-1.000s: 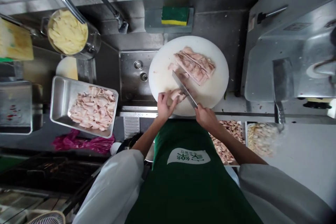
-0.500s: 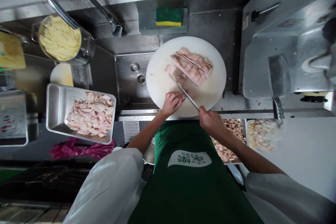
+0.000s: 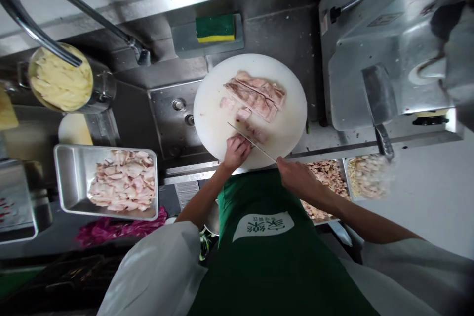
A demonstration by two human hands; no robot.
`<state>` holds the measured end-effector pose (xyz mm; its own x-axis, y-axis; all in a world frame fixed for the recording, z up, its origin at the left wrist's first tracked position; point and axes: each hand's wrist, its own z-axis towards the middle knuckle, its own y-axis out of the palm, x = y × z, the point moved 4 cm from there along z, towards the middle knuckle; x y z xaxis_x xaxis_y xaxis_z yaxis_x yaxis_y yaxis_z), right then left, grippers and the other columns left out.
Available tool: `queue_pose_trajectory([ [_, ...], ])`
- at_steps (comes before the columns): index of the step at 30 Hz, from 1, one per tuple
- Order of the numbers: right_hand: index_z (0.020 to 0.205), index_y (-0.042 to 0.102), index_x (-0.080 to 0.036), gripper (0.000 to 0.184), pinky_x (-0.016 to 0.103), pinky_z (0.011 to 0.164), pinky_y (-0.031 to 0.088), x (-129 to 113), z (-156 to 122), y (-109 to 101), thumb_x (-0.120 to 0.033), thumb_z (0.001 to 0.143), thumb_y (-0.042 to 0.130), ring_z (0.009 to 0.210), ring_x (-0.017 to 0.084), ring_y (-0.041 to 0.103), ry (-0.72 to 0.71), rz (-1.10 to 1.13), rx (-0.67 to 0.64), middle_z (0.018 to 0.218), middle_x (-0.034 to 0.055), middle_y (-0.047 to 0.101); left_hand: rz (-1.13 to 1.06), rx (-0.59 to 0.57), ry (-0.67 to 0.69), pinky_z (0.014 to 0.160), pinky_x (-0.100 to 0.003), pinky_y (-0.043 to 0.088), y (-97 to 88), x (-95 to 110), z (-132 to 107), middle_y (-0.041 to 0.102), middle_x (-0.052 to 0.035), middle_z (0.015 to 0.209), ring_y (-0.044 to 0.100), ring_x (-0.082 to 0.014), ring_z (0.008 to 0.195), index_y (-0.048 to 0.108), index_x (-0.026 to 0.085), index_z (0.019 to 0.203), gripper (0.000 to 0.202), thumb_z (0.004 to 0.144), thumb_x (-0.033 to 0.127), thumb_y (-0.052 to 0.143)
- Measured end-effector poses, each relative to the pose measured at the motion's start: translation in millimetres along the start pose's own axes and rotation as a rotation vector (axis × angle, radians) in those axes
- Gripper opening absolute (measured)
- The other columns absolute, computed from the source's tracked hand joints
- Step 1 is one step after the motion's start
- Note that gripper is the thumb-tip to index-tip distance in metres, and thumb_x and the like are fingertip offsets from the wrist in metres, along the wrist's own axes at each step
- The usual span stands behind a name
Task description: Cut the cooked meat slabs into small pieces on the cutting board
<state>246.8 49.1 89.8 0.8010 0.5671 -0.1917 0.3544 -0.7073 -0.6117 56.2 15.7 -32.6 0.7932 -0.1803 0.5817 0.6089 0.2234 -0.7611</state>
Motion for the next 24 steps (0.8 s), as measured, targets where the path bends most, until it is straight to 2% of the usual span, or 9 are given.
queue_pose_trajectory([
  [3, 0.121, 0.049, -0.009, 0.033, 0.031, 0.072, 0.046, -8.4, 34.4, -2.7, -0.009, 0.090, 0.038, 0.089, 0.028, 0.070, -0.039, 0.032, 0.042, 0.092, 0.0165, 0.071, -0.021, -0.020, -0.018, 0.085, -0.044, 0.047, 1.3, -2.2, -0.4, 0.067, -0.0101, 0.095, 0.061, -0.0223, 0.095, 0.068, 0.021, 0.095, 0.015, 0.093, 0.029, 0.056],
  [7, 0.135, 0.042, -0.007, 0.042, 0.032, 0.079, 0.046, -17.3, 72.6, -20.6, -0.014, 0.095, 0.034, 0.098, 0.027, 0.068, -0.106, 0.066, 0.176, 0.110, 0.0201, 0.068, 0.005, -0.014, -0.015, 0.085, -0.042, 0.047, 3.0, -3.2, -2.8, 0.066, -0.0092, 0.095, 0.060, -0.0215, 0.096, 0.067, 0.021, 0.095, 0.014, 0.093, 0.028, 0.056],
  [9, 0.135, 0.044, -0.010, 0.040, 0.032, 0.080, 0.045, -13.1, 70.1, -26.3, -0.016, 0.097, 0.032, 0.097, 0.027, 0.068, -0.109, 0.073, 0.192, 0.109, 0.0191, 0.069, 0.021, 0.002, -0.002, 0.086, -0.043, 0.047, 3.6, -2.6, -3.6, 0.066, -0.0088, 0.094, 0.061, -0.0214, 0.096, 0.067, 0.021, 0.095, 0.013, 0.092, 0.027, 0.056],
  [11, 0.130, 0.047, -0.011, 0.037, 0.032, 0.076, 0.046, -4.8, 52.3, -25.6, -0.018, 0.097, 0.031, 0.090, 0.027, 0.069, -0.079, 0.070, 0.167, 0.098, 0.0174, 0.071, 0.042, 0.004, 0.008, 0.086, -0.043, 0.047, 4.2, -1.9, -3.8, 0.066, -0.0085, 0.093, 0.062, -0.0215, 0.097, 0.067, 0.021, 0.095, 0.013, 0.092, 0.026, 0.056],
  [15, 0.114, 0.053, -0.014, 0.027, 0.033, 0.067, 0.045, 6.5, 5.8, -9.8, -0.017, 0.096, 0.033, 0.077, 0.028, 0.069, -0.042, 0.085, 0.096, 0.081, 0.0147, 0.070, 0.061, -0.001, 0.008, 0.084, -0.042, 0.048, 4.3, -1.1, -2.5, 0.066, -0.0084, 0.091, 0.062, -0.0212, 0.096, 0.067, 0.020, 0.093, 0.014, 0.093, 0.028, 0.055],
  [17, 0.110, 0.054, -0.015, 0.026, 0.033, 0.066, 0.045, 4.9, -2.7, -1.2, -0.014, 0.095, 0.033, 0.075, 0.028, 0.069, -0.047, 0.103, 0.075, 0.080, 0.0144, 0.070, 0.058, 0.000, 0.013, 0.083, -0.042, 0.048, 4.0, -0.6, -1.8, 0.066, -0.0085, 0.090, 0.062, -0.0208, 0.094, 0.067, 0.020, 0.092, 0.014, 0.093, 0.028, 0.055],
  [20, 0.113, 0.053, -0.013, 0.027, 0.033, 0.069, 0.046, -6.6, 15.4, 4.1, -0.012, 0.093, 0.035, 0.080, 0.028, 0.070, -0.035, 0.119, 0.062, 0.084, 0.0149, 0.071, 0.058, 0.015, 0.040, 0.082, -0.040, 0.049, 2.3, 1.0, -1.3, 0.067, -0.0083, 0.091, 0.062, -0.0202, 0.093, 0.067, 0.019, 0.092, 0.013, 0.092, 0.027, 0.056],
  [24, 0.126, 0.049, -0.009, 0.037, 0.033, 0.079, 0.048, -24.6, 68.1, -8.9, -0.010, 0.093, 0.031, 0.095, 0.027, 0.068, -0.063, 0.161, 0.160, 0.101, 0.0183, 0.070, 0.035, 0.059, 0.047, 0.083, -0.038, 0.049, -7.0, 1.3, -2.1, 0.067, -0.0081, 0.095, 0.062, -0.0195, 0.095, 0.067, 0.020, 0.095, 0.013, 0.092, 0.028, 0.057],
])
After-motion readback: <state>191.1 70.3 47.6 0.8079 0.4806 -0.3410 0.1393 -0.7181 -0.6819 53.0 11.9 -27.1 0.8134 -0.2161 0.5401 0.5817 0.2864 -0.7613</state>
